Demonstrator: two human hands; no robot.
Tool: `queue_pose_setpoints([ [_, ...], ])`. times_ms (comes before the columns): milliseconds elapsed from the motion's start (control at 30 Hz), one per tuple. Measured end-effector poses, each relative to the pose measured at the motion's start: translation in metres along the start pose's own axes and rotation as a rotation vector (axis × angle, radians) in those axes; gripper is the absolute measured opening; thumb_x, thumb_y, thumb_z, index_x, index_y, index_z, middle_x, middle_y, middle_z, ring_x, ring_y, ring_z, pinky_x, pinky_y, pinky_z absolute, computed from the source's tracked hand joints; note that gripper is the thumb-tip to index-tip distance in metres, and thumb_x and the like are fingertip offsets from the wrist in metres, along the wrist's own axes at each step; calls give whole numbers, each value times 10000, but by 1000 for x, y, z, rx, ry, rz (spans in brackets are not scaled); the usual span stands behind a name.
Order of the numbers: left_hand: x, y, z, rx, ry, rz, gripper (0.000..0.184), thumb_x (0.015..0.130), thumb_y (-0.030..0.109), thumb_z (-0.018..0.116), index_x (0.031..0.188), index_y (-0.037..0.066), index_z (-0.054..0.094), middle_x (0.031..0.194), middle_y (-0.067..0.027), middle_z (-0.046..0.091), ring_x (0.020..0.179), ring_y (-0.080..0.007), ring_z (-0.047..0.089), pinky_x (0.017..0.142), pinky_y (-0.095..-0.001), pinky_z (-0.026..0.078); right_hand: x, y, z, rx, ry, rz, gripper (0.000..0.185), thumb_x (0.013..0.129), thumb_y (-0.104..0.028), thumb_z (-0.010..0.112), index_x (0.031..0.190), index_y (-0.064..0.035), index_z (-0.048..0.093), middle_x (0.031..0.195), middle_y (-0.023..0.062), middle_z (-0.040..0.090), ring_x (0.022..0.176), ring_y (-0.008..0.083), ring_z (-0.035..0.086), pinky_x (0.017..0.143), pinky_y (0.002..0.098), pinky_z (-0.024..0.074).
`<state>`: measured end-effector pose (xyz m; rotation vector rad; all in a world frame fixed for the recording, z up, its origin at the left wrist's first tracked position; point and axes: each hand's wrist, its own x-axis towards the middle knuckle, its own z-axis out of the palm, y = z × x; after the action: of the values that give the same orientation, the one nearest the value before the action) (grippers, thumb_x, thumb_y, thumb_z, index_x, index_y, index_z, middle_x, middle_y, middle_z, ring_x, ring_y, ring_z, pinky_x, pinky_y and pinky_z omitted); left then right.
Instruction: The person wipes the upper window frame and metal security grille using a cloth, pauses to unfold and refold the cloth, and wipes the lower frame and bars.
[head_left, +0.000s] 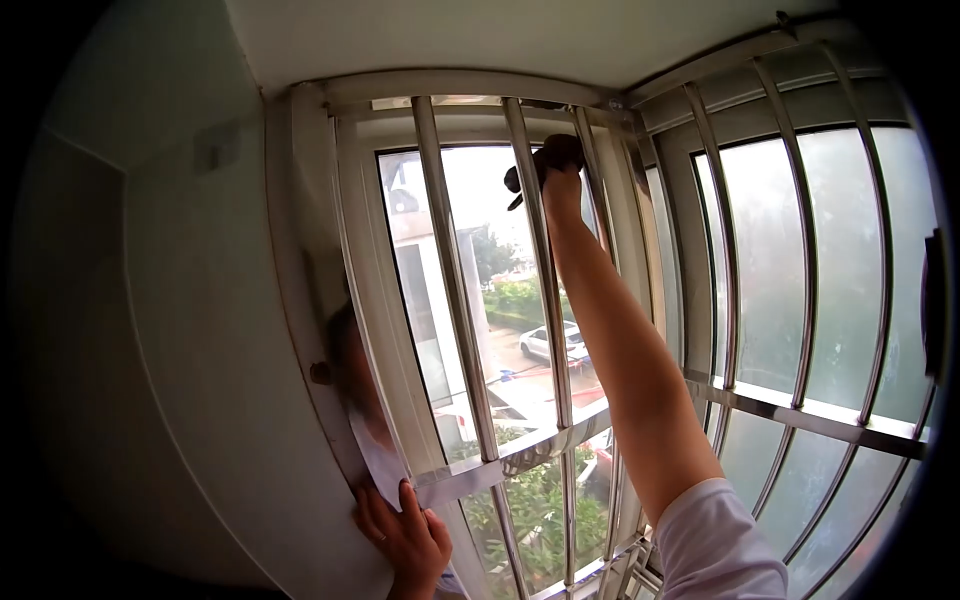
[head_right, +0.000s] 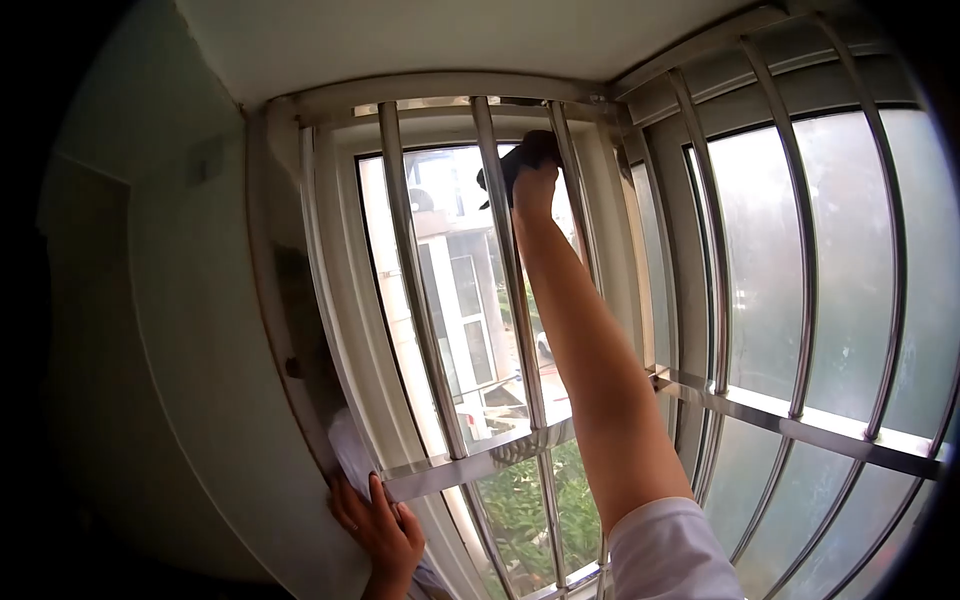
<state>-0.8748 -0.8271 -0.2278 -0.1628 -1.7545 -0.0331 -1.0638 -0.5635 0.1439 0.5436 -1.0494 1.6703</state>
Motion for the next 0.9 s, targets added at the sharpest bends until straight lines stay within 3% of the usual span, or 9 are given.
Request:
queue_pose_setpoints([
  [67,-1,-1,2,-4,2,-12,535,848,156,447,1359,23,364,1308,-401,345,1227,-555,325,952,-678,232,44,38,10,76,83,-52,463,874,-115,466,1320,9,443,1281,152,524,1104,207,547,912,307,438],
  [133,-2,-1,1,-13,15,7,540,852,168,445,1367,31,358,1294,-397,359,1221,-551,333,946,-675,242,44,22,17,261,276,68,546,862,-154,543,1365,11,410,1338,164,493,1196,284,494,1007,365,383],
  [233,-2,0,1,-2,14,2,580,847,172,451,1397,34,331,1342,-381,316,1233,-556,316,965,-681,231,40,-9,15,382,185,277,624,904,-273,555,1425,-15,329,1482,161,330,1319,267,370,1079,356,289],
  [467,-3,2,1,28,17,-2,595,857,190,459,1412,21,325,1361,-376,301,1246,-559,304,980,-681,232,85,31,36,-880,112,-123,515,812,-437,591,1048,17,646,1184,248,587,1061,393,592,912,452,480],
  [533,-2,2,2,28,27,6,589,859,193,457,1408,19,330,1362,-375,301,1248,-558,303,981,-679,233,53,16,39,-871,111,-431,410,836,-375,587,943,14,661,901,218,656,921,396,618,846,433,506],
  [667,-1,3,5,12,60,9,573,863,201,453,1393,13,346,1362,-376,304,1249,-557,304,982,-676,237,33,2,49,-515,-181,-751,378,812,-409,658,937,-54,686,849,176,663,832,360,637,782,400,522],
  [700,0,4,5,12,63,11,573,863,201,453,1393,13,346,1362,-376,304,1249,-557,304,982,-676,237,16,-20,47,-712,-280,-739,347,811,-373,660,999,-81,672,1077,143,631,963,321,631,831,410,514],
  [733,0,4,4,30,55,1,570,863,204,452,1389,10,348,1359,-375,307,1245,-558,309,981,-674,241,17,-27,44,-704,-310,-690,325,802,-359,670,1005,-105,669,1095,133,629,958,326,632,829,408,515],
  [900,0,3,3,46,41,-9,569,863,215,453,1384,11,351,1350,-372,319,1229,-556,326,971,-672,257,23,-14,38,-705,-84,-714,299,789,-279,642,978,-48,658,895,172,654,866,345,633,769,419,516],
])
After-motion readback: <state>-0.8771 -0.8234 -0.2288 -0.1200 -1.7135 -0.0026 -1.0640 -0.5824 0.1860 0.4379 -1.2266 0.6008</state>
